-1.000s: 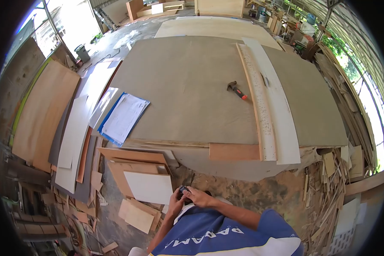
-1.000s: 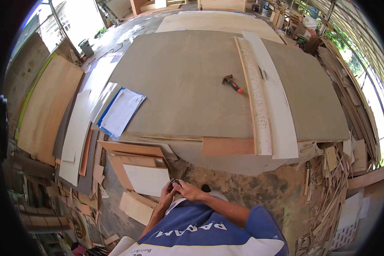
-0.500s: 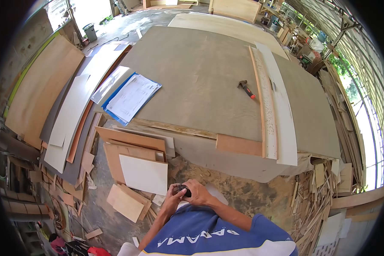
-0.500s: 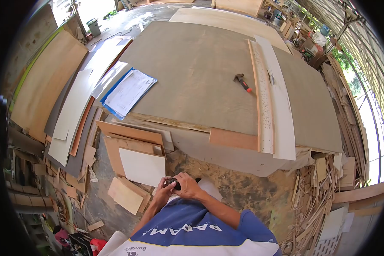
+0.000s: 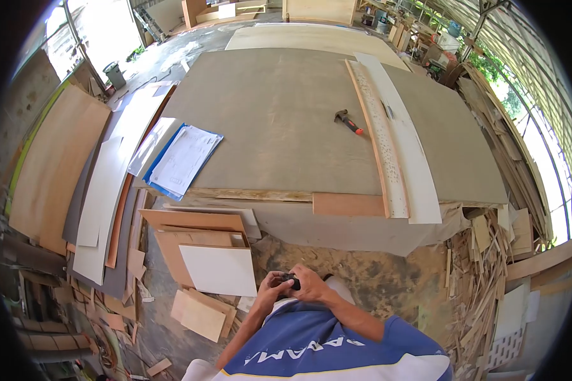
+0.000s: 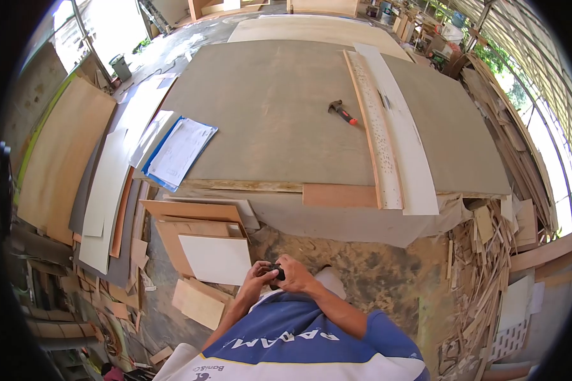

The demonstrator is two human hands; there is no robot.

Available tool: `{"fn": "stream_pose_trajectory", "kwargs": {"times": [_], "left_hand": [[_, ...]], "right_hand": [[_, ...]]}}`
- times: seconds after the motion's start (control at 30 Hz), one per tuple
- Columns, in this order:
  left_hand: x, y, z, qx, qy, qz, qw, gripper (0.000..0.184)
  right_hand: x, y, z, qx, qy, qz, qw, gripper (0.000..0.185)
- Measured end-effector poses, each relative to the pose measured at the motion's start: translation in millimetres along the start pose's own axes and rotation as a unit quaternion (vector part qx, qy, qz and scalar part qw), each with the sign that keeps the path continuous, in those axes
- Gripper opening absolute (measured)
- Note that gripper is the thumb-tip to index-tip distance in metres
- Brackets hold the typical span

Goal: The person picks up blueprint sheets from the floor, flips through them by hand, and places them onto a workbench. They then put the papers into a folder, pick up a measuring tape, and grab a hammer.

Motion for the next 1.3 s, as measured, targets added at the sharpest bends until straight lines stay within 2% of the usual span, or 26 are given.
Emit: {"fn": "stream_pose_trajectory", "kwargs": {"times": [0.23, 0.27, 0.33, 0.4, 0.53, 0.6, 0.63, 0.73, 0.77, 0.8, 0.87, 0.93, 0.97, 1.0, 1.03, 1.13, 1.17, 1.2, 1.27, 1.3], "left_hand": [[-24, -2, -47, -0.100, 0.005, -0.040, 0.994, 0.034], [-31, -5, -61, -0.108, -0.005, -0.038, 0.993, 0.034], [-44, -19, -94, -0.077, -0.016, -0.036, 0.996, 0.033], [-64, -24, -127, -0.132, -0.030, -0.090, 0.987, 0.028], [-102, -21, -204, -0.083, -0.049, -0.084, 0.992, 0.020], [-116, -4, -247, -0.035, -0.075, -0.125, 0.989, 0.020], [-125, 1, -264, -0.032, -0.082, -0.126, 0.988, 0.020], [-145, 22, -308, -0.048, -0.089, -0.173, 0.980, 0.015], [-147, 25, -326, -0.124, -0.111, -0.173, 0.971, 0.015], [-151, 25, -341, -0.200, -0.131, -0.171, 0.956, 0.016], [-171, 12, -356, -0.238, -0.135, -0.151, 0.950, 0.015], [-181, 0, -389, -0.356, -0.229, -0.179, 0.888, 0.015], [-186, -1, -400, -0.359, -0.226, -0.184, 0.887, 0.015], [-189, -9, -416, -0.392, -0.271, -0.174, 0.862, 0.014], [-193, -18, -432, -0.424, -0.318, -0.160, 0.833, 0.014], [-221, -26, -466, -0.433, -0.354, -0.152, 0.815, 0.014], [-240, -23, -467, -0.420, -0.320, -0.147, 0.836, 0.013], [-267, -13, -466, -0.405, -0.286, -0.183, 0.849, 0.014], [-340, 10, -436, -0.346, -0.140, -0.207, 0.905, 0.013], [-375, 31, -417, -0.330, -0.034, -0.229, 0.915, 0.015]], "right_hand": [[14, 33, 50, -0.065, 0.026, -0.002, 0.998, 0.043], [19, 38, 61, -0.061, 0.034, 0.025, 0.997, 0.043], [37, 59, 90, -0.057, 0.053, 0.045, 0.996, 0.042], [65, 83, 130, -0.058, 0.079, -0.019, 0.995, 0.044], [127, 140, 216, -0.085, 0.140, -0.087, 0.983, 0.042], [159, 174, 258, -0.086, 0.163, -0.166, 0.969, 0.041], [174, 187, 277, -0.008, 0.222, -0.118, 0.968, 0.039], [210, 235, 306, -0.035, 0.240, -0.164, 0.956, 0.039], [217, 242, 315, -0.095, 0.217, -0.199, 0.951, 0.035], [219, 248, 322, -0.095, 0.214, -0.196, 0.952, 0.035], [221, 268, 327, -0.163, 0.197, -0.220, 0.941, 0.034], [216, 280, 326, -0.203, 0.202, -0.233, 0.930, 0.036], [211, 283, 328, -0.196, 0.233, -0.223, 0.926, 0.039], [201, 281, 339, -0.189, 0.267, -0.214, 0.920, 0.043], [191, 278, 344, -0.232, 0.261, -0.204, 0.915, 0.047], [165, 262, 378, -0.232, 0.282, -0.172, 0.915, 0.044], [160, 264, 391, -0.196, 0.293, -0.165, 0.921, 0.043], [160, 269, 401, -0.196, 0.299, -0.174, 0.918, 0.043], [159, 283, 432, -0.129, 0.352, -0.214, 0.902, 0.043], [160, 297, 445, -0.155, 0.383, -0.219, 0.884, 0.041]]}}
Point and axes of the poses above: each hand's wrist, its own x-axis away from the middle knuckle, its own z-axis out of the back of the hand, y = z × x, the point moved 7 cm from there along -x, towards the middle knuckle, and after that the axes turned 2 degrees about -z, right-handed, at the moved point
